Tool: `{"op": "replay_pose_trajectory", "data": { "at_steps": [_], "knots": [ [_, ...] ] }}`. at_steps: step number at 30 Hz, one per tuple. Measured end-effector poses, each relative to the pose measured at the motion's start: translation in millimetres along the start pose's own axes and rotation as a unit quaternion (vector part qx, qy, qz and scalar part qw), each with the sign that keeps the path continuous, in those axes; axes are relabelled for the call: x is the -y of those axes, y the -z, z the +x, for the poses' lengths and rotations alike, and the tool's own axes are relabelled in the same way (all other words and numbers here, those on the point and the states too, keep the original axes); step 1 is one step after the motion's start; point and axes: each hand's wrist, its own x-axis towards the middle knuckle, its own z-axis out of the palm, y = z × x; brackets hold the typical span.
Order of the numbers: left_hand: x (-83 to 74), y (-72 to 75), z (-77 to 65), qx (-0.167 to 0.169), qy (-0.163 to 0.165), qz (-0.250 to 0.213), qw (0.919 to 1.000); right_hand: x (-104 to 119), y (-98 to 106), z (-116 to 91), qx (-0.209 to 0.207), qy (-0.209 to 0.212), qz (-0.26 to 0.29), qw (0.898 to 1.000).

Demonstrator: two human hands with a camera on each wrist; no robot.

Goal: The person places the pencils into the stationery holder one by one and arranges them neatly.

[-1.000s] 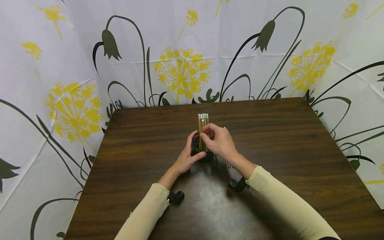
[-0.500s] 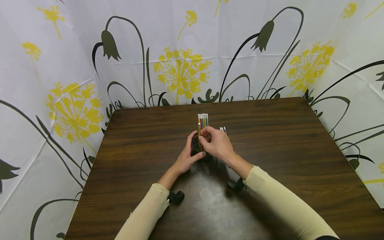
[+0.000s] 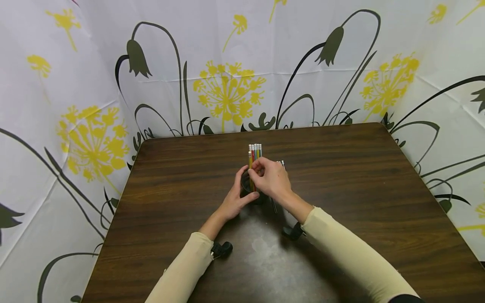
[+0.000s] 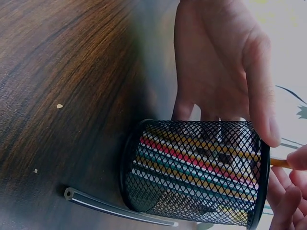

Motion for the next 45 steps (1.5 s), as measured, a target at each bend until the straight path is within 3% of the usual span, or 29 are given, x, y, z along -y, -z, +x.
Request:
{"op": "replay_pose_trajectory", "data": {
  "at_steps": [18,31,35,41,45],
  "knots": [
    [0.9,-1.3,0.3,-0.007,-0.017,-0.007,0.9998,2,-8,15,-0.021,-0.040,-0.033,0.998],
    [-1.0,-1.8,0.0,-0.011,-0.005,0.004,0.9999,1,-13,20,-0.026,-0.054,-0.051,0.997],
    [7.1,-1.6,1.2,-0.011,-0.009,-0.006,0.9999,1,-14,20,-0.027,-0.047,-0.054,0.997],
    [35.0,-2.9,6.1,-0.023,-0.015,0.002,0.9996,-1,-15,21,-0.032,-0.038,-0.060,0.997],
    [32.9,-2.5,6.4,-0.022,-0.012,0.006,0.9997,0,-15,21,-0.034,-0.036,-0.062,0.997]
  ]
}}
